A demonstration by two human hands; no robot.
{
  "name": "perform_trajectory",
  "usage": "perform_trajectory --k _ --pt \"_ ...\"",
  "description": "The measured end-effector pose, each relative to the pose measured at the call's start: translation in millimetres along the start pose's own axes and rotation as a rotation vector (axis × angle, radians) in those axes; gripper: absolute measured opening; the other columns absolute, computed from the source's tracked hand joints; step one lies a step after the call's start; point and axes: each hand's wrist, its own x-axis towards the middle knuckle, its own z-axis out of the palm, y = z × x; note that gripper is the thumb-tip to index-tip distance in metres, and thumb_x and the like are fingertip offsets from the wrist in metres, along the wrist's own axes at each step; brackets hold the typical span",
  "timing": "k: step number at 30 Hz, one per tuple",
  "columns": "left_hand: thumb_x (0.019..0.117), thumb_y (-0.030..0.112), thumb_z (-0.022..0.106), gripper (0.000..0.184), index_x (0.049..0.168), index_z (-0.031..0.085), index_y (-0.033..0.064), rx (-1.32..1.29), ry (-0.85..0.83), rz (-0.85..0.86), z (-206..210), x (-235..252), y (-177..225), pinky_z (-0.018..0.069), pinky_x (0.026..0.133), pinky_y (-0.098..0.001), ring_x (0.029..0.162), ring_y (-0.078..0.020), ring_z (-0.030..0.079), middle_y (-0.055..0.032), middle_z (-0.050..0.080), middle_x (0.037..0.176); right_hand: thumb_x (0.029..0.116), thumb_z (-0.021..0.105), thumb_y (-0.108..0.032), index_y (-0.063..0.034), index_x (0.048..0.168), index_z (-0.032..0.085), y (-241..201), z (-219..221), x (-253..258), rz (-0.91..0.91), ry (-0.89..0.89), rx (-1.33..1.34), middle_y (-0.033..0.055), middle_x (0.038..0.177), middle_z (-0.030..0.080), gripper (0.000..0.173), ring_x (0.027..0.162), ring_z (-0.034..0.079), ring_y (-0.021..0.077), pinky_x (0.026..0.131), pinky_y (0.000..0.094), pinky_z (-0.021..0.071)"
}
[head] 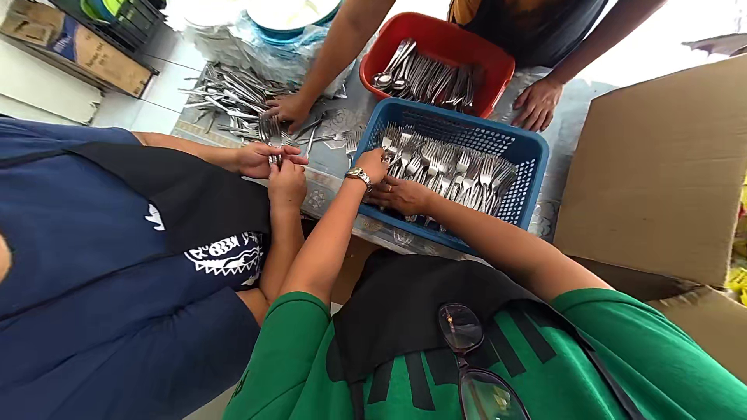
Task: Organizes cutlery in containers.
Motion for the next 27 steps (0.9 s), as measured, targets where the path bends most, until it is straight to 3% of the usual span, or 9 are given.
perform_trajectory --k 8,12,14,15,17,19,21,24,27 --pt "0.1096 0.016 0.045 0.04 0.143 0.054 -0.003 -0.017 0.012 -0.029 2.2 -6.4 0.3 0.0393 0.114 -0.0579 0.134 -0.0419 0.054 -0.0288 0.059 0.139 0.0989 0.044 0.008 0.0033 0.153 0.045 -16.5 -10.7 0.0 0.007 -0.009 0.056 0.0202 0.163 0.039 0.054 0.153 0.033 0.0388 0.126 0.0559 0.0181" --pt "0.1082 0.012 0.048 0.039 0.143 0.053 -0.0048 -0.012 0.07 0.008 9.4 -19.0 -1.6 0.0385 0.116 -0.0557 0.136 -0.0407 0.053 -0.0279 0.057 0.142 0.0996 0.044 0.008 0.0023 0.146 0.054 -25.8 -9.4 -14.7 0.033 0.152 0.068 0.0226 0.156 0.048 0.047 0.149 0.041 0.0399 0.126 0.0547 0.0234" --pt "0.1069 0.011 0.051 0.039 0.142 0.053 -0.0062 -0.012 0.118 0.033 14.0 -28.6 -6.3 0.0385 0.117 -0.0538 0.138 -0.0398 0.051 -0.0277 0.054 0.145 0.0961 0.054 0.006 0.0008 0.138 0.062 -34.7 -11.0 -31.2 0.148 0.263 0.141 0.0229 0.15 0.055 0.043 0.143 0.048 0.0401 0.122 0.0539 0.0326" --pt "0.106 0.011 0.053 0.038 0.139 0.056 -0.0066 -0.011 0.133 0.032 15.6 -34.8 -8.6 0.0398 0.116 -0.054 0.137 -0.0403 0.052 -0.0282 0.055 0.144 0.091 0.061 0.005 -0.0003 0.129 0.068 -41.7 -11.1 -40.8 0.245 0.353 0.185 0.0214 0.14 0.062 0.039 0.134 0.058 0.0392 0.115 0.0529 0.0434" --pt "0.1045 0.012 0.056 0.03 0.125 0.064 -0.0082 0.016 0.127 0.02 16.8 -49.3 -11.6 0.0445 0.109 -0.0575 0.126 -0.0428 0.059 -0.0297 0.062 0.129 0.0914 0.063 0.001 -0.0003 0.114 0.072 -57.4 -15.6 -61.8 0.494 0.447 0.364 0.0179 0.117 0.072 0.024 0.111 0.07 0.0361 0.094 0.0526 0.0571" --pt "0.1049 0.017 0.058 0.028 0.112 0.07 -0.0074 0.084 0.026 0.0 14.1 -60.8 -11.4 0.0477 0.101 -0.0618 0.113 -0.0438 0.065 -0.0293 0.069 0.113 0.1006 0.061 -0.008 0.0006 0.111 0.073 -70.9 -31.2 -81.3 0.772 0.375 0.677 0.0178 0.104 0.074 0.018 0.097 0.073 0.0335 0.088 0.0557 0.0579" --pt "0.1061 0.023 0.057 0.033 0.107 0.072 -0.0063 0.156 -0.154 0.029 13.5 -64.7 -9.0 0.048 0.098 -0.0623 0.109 -0.0429 0.066 -0.0277 0.07 0.108 0.1074 0.056 -0.024 -0.0004 0.112 0.073 -77.9 -44.1 -94.2 0.908 0.231 0.961 0.0172 0.096 0.073 0.029 0.088 0.071 0.0298 0.085 0.0539 0.0552" --pt "0.109 0.026 0.052 0.038 0.111 0.073 -0.0055 0.235 -0.385 0.136 23.2 -62.9 0.2 0.0449 0.102 -0.0606 0.114 -0.0417 0.064 -0.0268 0.07 0.113 0.1123 0.041 -0.037 0.0019 0.118 0.07 -86.6 -53.8 -93.3 0.885 0.051 1.179 0.0204 0.103 0.069 0.049 0.098 0.066 0.0289 0.092 0.0522 0.049" --pt "0.1116 0.029 0.044 0.046 0.109 0.072 -0.0064 0.268 -0.459 0.194 42.9 -61.4 9.4 0.0452 0.1 -0.062 0.111 -0.043 0.065 -0.0279 0.07 0.108 0.1132 0.035 -0.039 0.0036 0.131 0.064 -89.9 -56.3 -80.0 0.809 0.019 1.236 0.0257 0.126 0.066 0.055 0.12 0.062 0.0343 0.107 0.0563 0.0429"
